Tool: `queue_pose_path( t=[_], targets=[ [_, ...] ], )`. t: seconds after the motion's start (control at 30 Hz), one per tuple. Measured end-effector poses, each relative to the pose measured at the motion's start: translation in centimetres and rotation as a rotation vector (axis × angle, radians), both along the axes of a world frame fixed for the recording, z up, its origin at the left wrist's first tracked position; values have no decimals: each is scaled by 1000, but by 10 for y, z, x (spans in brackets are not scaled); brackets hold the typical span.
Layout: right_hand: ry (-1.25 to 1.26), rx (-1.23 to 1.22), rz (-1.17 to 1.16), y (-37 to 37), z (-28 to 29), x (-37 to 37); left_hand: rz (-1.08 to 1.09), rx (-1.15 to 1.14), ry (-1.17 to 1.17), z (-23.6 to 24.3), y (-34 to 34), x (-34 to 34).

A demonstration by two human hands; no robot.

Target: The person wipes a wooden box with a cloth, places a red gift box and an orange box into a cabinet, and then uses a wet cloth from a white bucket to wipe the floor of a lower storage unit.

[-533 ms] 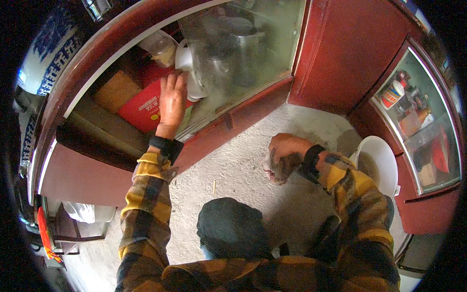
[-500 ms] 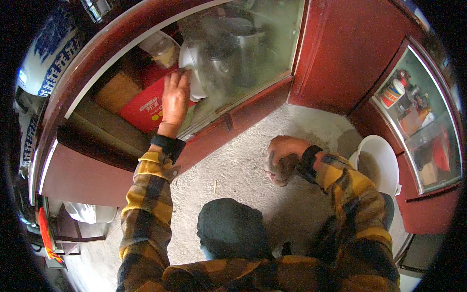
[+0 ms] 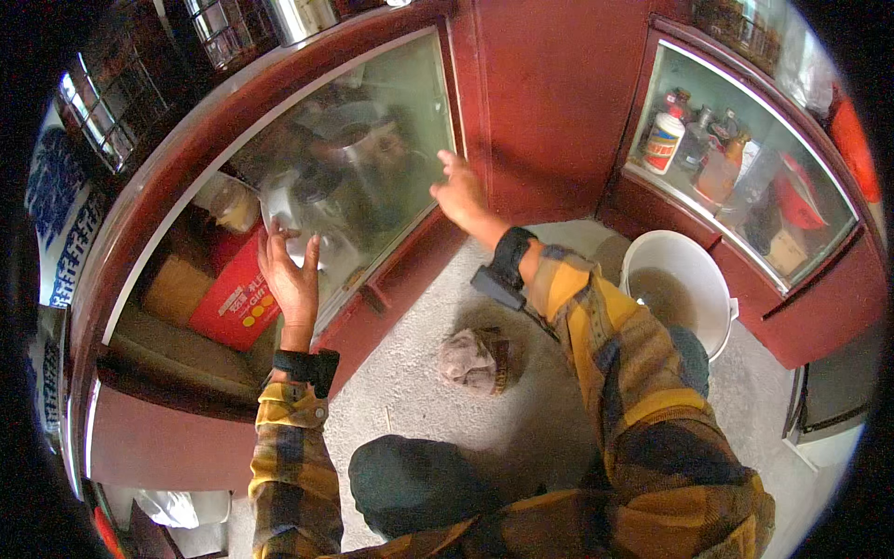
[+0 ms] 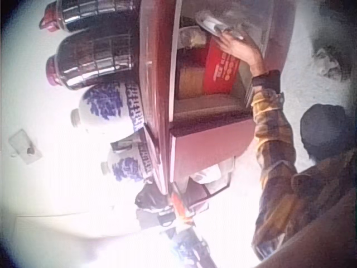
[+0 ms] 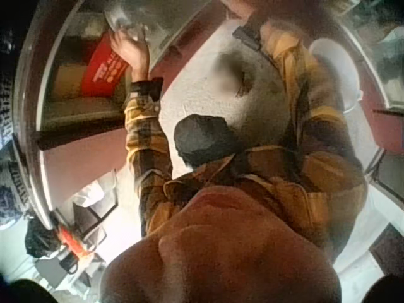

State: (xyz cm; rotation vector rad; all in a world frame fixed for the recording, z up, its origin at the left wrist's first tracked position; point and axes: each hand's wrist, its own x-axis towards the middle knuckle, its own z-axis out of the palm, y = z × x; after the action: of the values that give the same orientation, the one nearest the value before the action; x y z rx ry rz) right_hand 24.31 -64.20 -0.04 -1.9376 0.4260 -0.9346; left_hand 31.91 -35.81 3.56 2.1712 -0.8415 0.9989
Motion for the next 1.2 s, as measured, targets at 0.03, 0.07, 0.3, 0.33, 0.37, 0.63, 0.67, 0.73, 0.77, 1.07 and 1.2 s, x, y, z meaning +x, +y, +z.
queue_pose_path(
  t=[0.03, 0.07, 0.3, 0.33, 0.37, 0.63, 0.67, 0.73, 0.77, 1.07, 1.2],
  targets=[
    [-22, 38, -35, -19, 5, 4, -18, -33, 18, -3, -4, 1],
    [-49, 86, -58, -30, 8, 13, -23, -55, 31, -4, -3, 3],
    [-38, 145, 109, -51, 20, 55, 49, -155, 42, 8, 3, -2],
    [-6, 81, 29, -45, 17, 57, 89, -173, 47, 8, 3, -5],
    [23, 18, -42, -37, 14, 60, 97, -158, 25, 9, 6, -6],
    [117, -67, -82, -9, 9, 67, 0, -184, 78, 3, 14, -4],
    [113, -91, -72, -1, 10, 66, -6, -193, 110, 4, 21, -4],
    [110, -139, -50, 16, 4, 60, -1, -236, 161, -1, 37, -5],
    [109, -168, -52, 27, 3, 60, -2, -271, 182, 2, 48, -9],
    [-198, -82, 139, 78, 3, 33, 238, -327, 183, 4, 142, -37],
    [-42, 121, 400, 83, -5, 35, 182, -728, 363, -5, 150, -67]
  ],
)
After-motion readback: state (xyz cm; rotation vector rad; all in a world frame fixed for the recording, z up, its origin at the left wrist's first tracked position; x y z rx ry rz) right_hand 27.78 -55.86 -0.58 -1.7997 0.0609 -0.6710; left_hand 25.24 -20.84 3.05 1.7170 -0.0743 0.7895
